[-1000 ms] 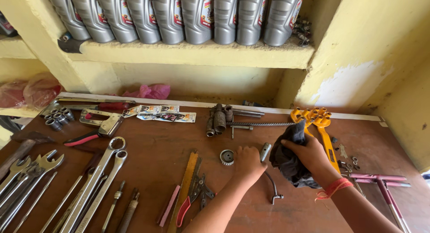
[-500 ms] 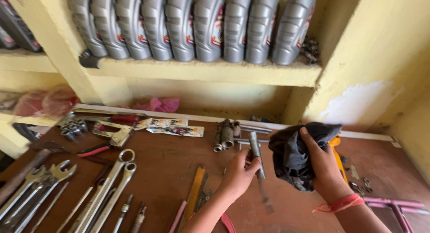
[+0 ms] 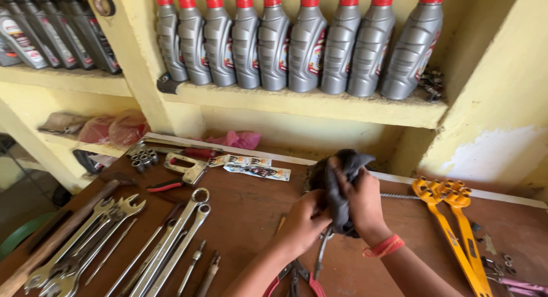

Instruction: The person picks up various hand tools from a wooden workbench, wipes each with a dark cloth, and places them back in organized groups. The person handles wrenches, screwdrivers, pliers, and small metal parts, arranging them neatly on the bench surface.

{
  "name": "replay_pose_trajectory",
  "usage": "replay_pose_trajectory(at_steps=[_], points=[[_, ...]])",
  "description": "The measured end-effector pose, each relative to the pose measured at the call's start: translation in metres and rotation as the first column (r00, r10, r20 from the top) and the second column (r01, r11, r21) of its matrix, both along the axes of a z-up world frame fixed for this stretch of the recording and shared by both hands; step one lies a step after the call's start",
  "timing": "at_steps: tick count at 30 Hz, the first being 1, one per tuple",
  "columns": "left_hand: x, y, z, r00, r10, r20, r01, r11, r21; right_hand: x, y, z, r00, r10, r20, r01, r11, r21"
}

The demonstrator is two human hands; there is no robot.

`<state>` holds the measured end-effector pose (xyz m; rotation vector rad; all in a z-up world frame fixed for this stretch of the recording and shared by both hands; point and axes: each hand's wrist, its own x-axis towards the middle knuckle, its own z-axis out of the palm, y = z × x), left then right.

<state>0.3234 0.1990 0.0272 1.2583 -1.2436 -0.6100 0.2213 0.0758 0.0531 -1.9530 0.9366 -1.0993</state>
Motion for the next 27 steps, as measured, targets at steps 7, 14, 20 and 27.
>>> replay_pose_trajectory(at_steps=[7, 14, 20, 27], points=[[0.020, 0.023, 0.000, 0.916, -0.150, -0.372, 0.177, 0.983, 0.040, 0.020, 0.004, 0.001, 0.832, 0.047, 0.553, -0.419, 0.708, 0.569], [0.034, 0.028, 0.036, 0.739, 0.033, -0.673, -0.009, 0.999, 0.039, 0.006, 0.033, 0.035, 0.806, -0.074, 0.588, -0.328, 0.771, 0.546], [0.034, 0.022, 0.043, 0.596, 0.059, -0.801, -0.103, 0.995, -0.003, -0.004, 0.066, 0.037, 0.918, 0.236, 0.319, -0.135, 0.942, -0.308], [0.017, 0.022, 0.037, 0.469, -0.009, -0.883, -0.201, 0.973, -0.117, 0.016, 0.091, 0.033, 0.968, 0.190, 0.163, -0.090, 0.871, -0.484]])
